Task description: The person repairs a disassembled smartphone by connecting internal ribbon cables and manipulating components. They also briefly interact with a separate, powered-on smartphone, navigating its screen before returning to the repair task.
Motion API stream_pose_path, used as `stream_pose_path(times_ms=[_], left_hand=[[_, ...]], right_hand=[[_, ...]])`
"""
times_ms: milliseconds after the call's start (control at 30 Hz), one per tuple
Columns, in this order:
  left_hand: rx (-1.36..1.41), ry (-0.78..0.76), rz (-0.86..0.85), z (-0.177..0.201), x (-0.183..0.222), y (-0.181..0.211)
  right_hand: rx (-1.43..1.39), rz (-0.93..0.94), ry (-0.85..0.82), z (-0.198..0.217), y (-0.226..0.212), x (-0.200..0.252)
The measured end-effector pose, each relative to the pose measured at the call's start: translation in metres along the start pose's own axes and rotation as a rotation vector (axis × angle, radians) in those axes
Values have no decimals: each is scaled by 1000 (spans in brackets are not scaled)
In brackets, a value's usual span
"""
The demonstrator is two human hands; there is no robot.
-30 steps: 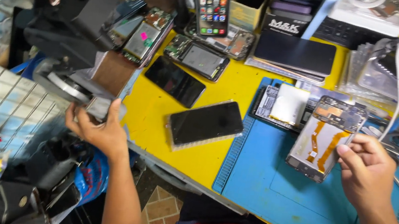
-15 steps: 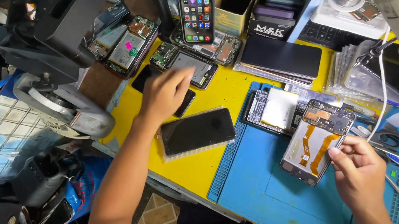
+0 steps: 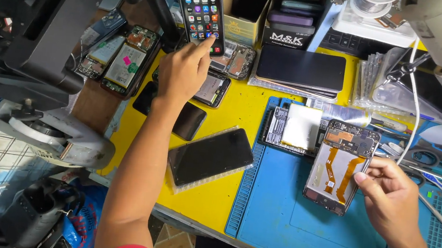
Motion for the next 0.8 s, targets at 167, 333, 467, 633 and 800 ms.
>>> stream_pose_path(times_ms=[167, 333, 467, 633, 800], left_hand=[[66, 111, -26, 21, 1, 5], [179, 205, 91, 26, 4, -13], [234, 264, 114, 28, 4, -25], [313, 285, 134, 33, 5, -24], [416, 234, 215, 34, 6, -13]], right_hand=[[-24, 2, 14, 5, 11, -2], [1, 1, 48, 11, 13, -4], [-50, 6, 73, 14, 12, -9], [-151, -62, 59, 11, 24, -10], [-307, -150, -166, -17, 41, 6]])
Point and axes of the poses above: each hand's wrist, its own x-axis away from the middle knuckle, its own z-axis out of the back of the hand, y = z × x, the point moved 5 cm from there along -x, towards the middle knuckle, and after that the axes turned 7 degrees about x, right-handed, at the moved point
